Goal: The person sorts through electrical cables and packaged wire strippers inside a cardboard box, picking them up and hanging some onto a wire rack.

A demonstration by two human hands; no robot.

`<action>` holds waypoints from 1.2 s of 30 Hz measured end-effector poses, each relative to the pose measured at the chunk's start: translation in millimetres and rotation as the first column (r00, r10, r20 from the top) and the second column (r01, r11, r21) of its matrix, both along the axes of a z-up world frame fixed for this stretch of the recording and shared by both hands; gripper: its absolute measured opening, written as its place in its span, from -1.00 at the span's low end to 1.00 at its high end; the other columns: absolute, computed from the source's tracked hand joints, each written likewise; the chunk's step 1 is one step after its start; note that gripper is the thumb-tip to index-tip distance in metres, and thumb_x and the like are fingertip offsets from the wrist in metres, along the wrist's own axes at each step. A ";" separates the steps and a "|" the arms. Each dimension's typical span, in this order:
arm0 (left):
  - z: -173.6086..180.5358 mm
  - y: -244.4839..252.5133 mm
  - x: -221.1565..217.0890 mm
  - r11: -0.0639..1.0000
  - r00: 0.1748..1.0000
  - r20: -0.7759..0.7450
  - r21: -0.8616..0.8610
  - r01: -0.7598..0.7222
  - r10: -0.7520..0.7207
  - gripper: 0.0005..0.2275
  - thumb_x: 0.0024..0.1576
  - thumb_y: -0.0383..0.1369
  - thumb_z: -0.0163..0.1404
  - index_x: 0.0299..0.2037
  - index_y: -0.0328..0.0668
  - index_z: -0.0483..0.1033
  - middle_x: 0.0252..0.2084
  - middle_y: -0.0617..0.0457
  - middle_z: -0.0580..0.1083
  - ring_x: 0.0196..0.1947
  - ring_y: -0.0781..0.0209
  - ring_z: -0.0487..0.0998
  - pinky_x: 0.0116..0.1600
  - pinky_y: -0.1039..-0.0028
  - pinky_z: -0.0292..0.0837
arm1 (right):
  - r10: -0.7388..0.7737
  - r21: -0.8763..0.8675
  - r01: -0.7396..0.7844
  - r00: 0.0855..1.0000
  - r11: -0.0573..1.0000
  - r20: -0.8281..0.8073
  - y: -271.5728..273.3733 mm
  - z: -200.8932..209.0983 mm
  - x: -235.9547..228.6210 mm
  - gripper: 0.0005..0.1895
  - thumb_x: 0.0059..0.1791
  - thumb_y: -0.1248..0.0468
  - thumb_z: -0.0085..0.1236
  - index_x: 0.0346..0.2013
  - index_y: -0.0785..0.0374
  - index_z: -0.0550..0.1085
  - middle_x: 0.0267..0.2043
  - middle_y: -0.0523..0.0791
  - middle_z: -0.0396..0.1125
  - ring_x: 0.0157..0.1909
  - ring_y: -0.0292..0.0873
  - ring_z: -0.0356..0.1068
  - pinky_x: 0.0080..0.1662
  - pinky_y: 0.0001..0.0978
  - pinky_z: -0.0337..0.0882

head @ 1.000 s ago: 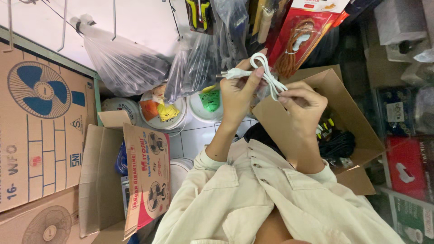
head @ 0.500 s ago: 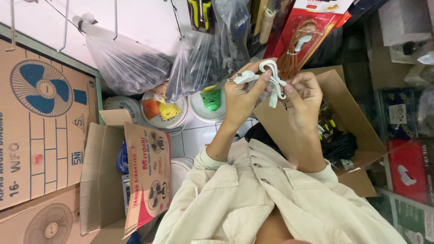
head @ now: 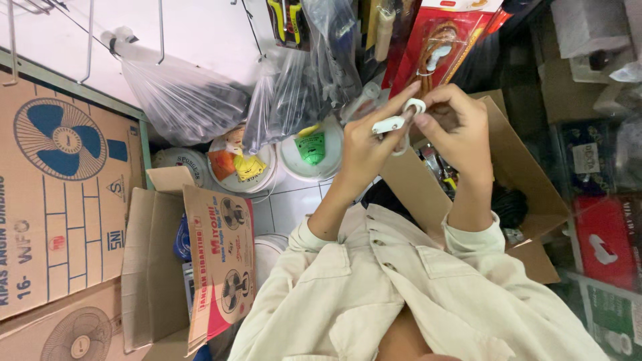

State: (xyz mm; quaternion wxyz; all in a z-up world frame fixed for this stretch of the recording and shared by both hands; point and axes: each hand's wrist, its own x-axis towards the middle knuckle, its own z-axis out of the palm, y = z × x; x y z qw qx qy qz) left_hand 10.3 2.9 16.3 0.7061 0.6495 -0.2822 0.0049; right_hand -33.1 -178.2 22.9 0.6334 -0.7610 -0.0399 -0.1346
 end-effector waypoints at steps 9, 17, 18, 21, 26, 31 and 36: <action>3.4 2.5 3.5 1.000 0.998 0.050 -0.008 -0.030 0.030 -0.56 0.28 -0.54 0.04 0.37 0.01 0.38 0.01 0.05 0.60 -0.25 0.56 0.52 -0.09 0.59 0.54 | -0.032 -0.263 0.098 0.969 0.960 0.245 16.3 3.1 11.5 -0.92 0.12 0.51 0.13 -0.09 0.46 0.44 0.05 -0.07 0.28 0.06 -0.27 0.36 0.08 -0.45 0.41; -1.6 -10.1 15.8 0.936 0.955 -0.220 -0.333 0.118 -0.198 -0.89 0.29 -0.45 0.03 -0.07 -0.34 0.51 0.24 0.20 0.44 -0.27 0.47 0.54 -0.20 0.63 0.46 | 0.047 0.527 0.007 0.995 0.850 -0.090 9.9 -7.4 17.1 -0.93 0.16 0.35 0.03 -0.12 0.29 0.45 -0.24 -0.06 0.45 -0.32 -0.28 0.39 -0.26 -0.52 0.36; -4.6 -9.7 16.2 0.910 0.932 -0.236 -0.377 0.174 -0.276 -0.81 0.29 -0.42 0.02 0.05 -0.29 0.43 0.12 0.17 0.48 -0.23 0.46 0.56 -0.15 0.64 0.47 | 0.025 0.561 0.007 0.998 0.828 -0.050 9.6 -8.4 18.4 -0.92 0.18 0.32 0.04 -0.11 0.29 0.44 -0.28 -0.10 0.39 -0.36 -0.31 0.35 -0.29 -0.53 0.34; -12.6 -5.9 20.0 0.862 0.888 -0.217 -0.415 0.292 -0.405 -0.64 0.31 -0.38 0.02 0.29 -0.25 0.32 -0.08 0.09 0.54 -0.13 0.42 0.56 -0.01 0.63 0.47 | -0.076 0.620 0.013 0.994 0.785 0.075 9.8 -11.5 24.2 -0.88 0.24 0.27 0.06 -0.08 0.27 0.39 -0.37 -0.17 0.28 -0.43 -0.34 0.30 -0.36 -0.55 0.30; -28.0 1.5 25.1 0.892 0.832 -0.338 -0.274 0.359 -0.439 -0.65 0.32 -0.38 0.07 0.26 -0.38 0.44 -0.18 0.00 0.57 -0.38 0.38 0.53 -0.25 0.56 0.48 | -0.284 0.564 0.069 0.910 0.823 0.301 11.6 -19.7 25.5 -0.80 0.28 0.31 0.11 -0.11 0.29 0.28 -0.35 -0.09 0.31 -0.38 -0.25 0.35 -0.29 -0.47 0.41; -26.9 6.8 30.3 0.867 0.829 -0.301 -0.327 0.375 -0.472 -0.70 0.37 -0.27 -0.06 0.20 -0.27 0.44 -0.29 0.13 0.51 -0.44 0.47 0.43 -0.33 0.63 0.34 | -0.357 0.268 0.255 0.806 0.929 0.472 22.0 -26.0 14.0 -0.76 0.25 0.37 0.16 -0.04 0.33 0.23 -0.19 0.00 0.35 -0.28 -0.17 0.44 -0.19 -0.34 0.54; -27.9 7.5 25.6 0.892 0.875 -0.265 -0.325 0.314 -0.404 -0.79 0.37 -0.36 -0.03 0.13 -0.27 0.47 -0.25 0.13 0.48 -0.35 0.48 0.41 -0.25 0.64 0.32 | -0.311 0.271 0.201 0.828 0.941 0.466 23.1 -23.1 11.4 -0.76 0.26 0.31 0.12 -0.04 0.36 0.24 -0.21 0.01 0.38 -0.27 -0.16 0.47 -0.18 -0.33 0.56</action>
